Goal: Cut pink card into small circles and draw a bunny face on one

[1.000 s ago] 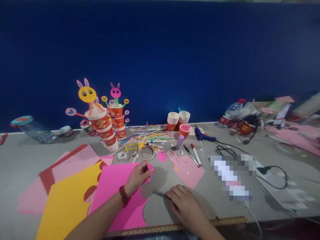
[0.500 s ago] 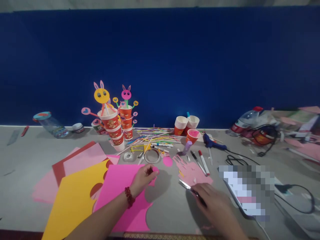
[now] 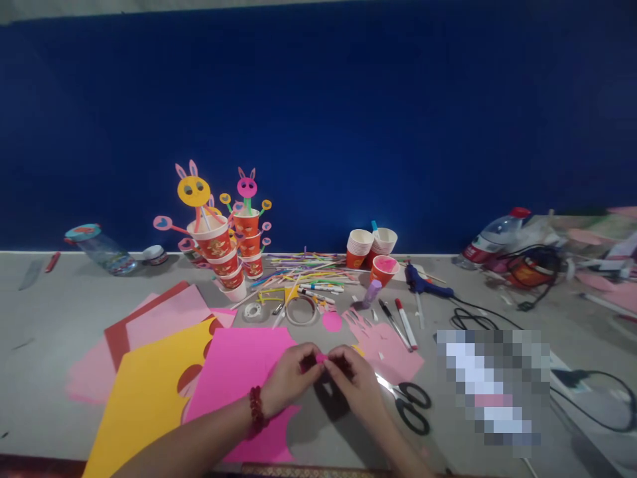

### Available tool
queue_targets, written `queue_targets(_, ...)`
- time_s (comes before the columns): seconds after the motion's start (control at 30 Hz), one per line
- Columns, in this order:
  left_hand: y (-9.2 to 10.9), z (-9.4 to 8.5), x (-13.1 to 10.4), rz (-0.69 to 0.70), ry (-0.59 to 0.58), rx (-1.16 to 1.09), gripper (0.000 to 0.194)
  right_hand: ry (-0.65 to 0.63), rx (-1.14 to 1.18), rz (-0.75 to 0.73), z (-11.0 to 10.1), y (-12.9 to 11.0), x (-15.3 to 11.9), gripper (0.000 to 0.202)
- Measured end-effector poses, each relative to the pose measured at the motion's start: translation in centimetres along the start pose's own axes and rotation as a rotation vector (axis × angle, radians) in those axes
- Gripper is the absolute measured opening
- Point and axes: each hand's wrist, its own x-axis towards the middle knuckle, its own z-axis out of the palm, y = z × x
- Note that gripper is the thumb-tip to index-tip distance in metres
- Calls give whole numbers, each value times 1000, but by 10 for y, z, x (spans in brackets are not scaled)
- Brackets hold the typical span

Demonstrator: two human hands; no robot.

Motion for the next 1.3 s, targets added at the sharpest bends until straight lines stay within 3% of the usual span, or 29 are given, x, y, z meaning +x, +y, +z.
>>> queue_targets(0.13,2,1,-3,-53,-42,6,16,-30,-18,0,-3,3,1,29)
queue_targets(0.2,6,-11,-5,-31,-74,62,12,-56,-1,30,-6,4,3,30)
queue_targets(0.27,10,-37,-6,52,-32,206,15,-74,24,68,-10,6,5,31)
queue_targets(0.37,9,-96,-11,131,94,590,19,-69,25,108,-13,11,5,33)
queue_targets(0.47,0,-154,-25,66,110,916,21,-74,-11,98,-12,15,2,33)
queue_targets(0.57,-13,-184,-45,-4,92,1038,26,-113,-42,81,-10,15,0,32)
queue_targets(0.77,-30,-188,-56,12,31,1034,53,-140,-66,86,-10,20,1,33)
queue_targets(1.0,-18,-199,-31,-66,-118,940,18,-158,-84,131,-9,19,1,28)
queue_targets(1.2,3,-217,-18,-241,-192,528,27,-172,-91,121,-10,18,2,23)
queue_targets(1.3,8,-223,-12,-273,-198,427,34,-170,-98,126,-11,16,3,25)
